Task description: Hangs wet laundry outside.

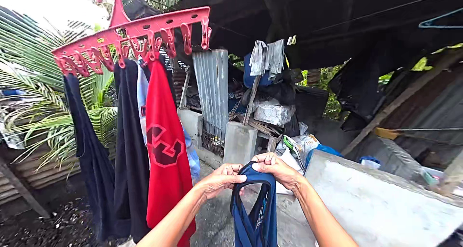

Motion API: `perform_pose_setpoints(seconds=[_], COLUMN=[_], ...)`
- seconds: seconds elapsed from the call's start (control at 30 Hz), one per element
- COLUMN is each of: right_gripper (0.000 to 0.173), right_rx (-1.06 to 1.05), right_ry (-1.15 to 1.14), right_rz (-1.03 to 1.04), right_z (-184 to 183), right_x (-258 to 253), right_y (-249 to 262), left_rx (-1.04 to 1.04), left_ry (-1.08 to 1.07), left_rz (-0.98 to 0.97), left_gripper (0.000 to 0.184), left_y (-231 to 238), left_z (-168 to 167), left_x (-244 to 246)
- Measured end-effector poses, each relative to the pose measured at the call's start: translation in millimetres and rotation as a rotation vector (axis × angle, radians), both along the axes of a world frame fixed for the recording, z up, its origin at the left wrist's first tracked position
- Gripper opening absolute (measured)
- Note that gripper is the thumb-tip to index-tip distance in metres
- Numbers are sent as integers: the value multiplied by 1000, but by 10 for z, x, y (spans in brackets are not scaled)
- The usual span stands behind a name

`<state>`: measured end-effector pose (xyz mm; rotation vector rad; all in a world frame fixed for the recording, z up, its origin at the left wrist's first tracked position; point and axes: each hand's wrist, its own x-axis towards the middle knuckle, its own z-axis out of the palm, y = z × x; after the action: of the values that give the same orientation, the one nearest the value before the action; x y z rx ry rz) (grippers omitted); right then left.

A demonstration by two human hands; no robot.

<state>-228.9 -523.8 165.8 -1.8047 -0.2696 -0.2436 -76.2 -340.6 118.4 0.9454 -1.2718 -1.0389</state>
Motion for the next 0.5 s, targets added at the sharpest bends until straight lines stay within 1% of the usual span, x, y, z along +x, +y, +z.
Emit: perform_pose_setpoints(seconds=[0.07, 0.17, 0.23, 0.3, 0.33, 0.37, 0.4, 0.43, 0.5], right_gripper=[18, 15, 12, 10, 15, 24, 29, 30, 34], right_rx=[-70, -159, -184, -239, -272, -299, -307, -287, -253], right_ry=[-7, -19, -32, -25, -36, -68, -122, -185, -298], right_rz=[-115, -240, -218, -176, -205, -260, -324, -387, -444], right_z=[60, 80, 100, 239, 363, 529, 726, 947, 1495], right_x=[26, 131, 220, 272, 290, 311, 346, 395, 502], right_y=[-26, -83, -94, -66, -25, 37, 113, 199, 403], left_rx=[-21, -92, -127, -116, -108, -103, -103, -103, -122], left_ry=[-66, -187, -215, -200, -186, -173, -159, -138, -68], left_rz=[154, 387, 443, 464, 475, 497, 526, 552, 595], left_gripper=[6, 11, 17, 21, 22, 23, 23, 22, 20], left_y=[12, 24, 16, 5, 4, 6, 18, 45, 126], left_z=[106, 365, 563, 758, 855, 943, 1025, 1107, 1265], left_x=[51, 80, 81, 78, 77, 81, 88, 100, 151])
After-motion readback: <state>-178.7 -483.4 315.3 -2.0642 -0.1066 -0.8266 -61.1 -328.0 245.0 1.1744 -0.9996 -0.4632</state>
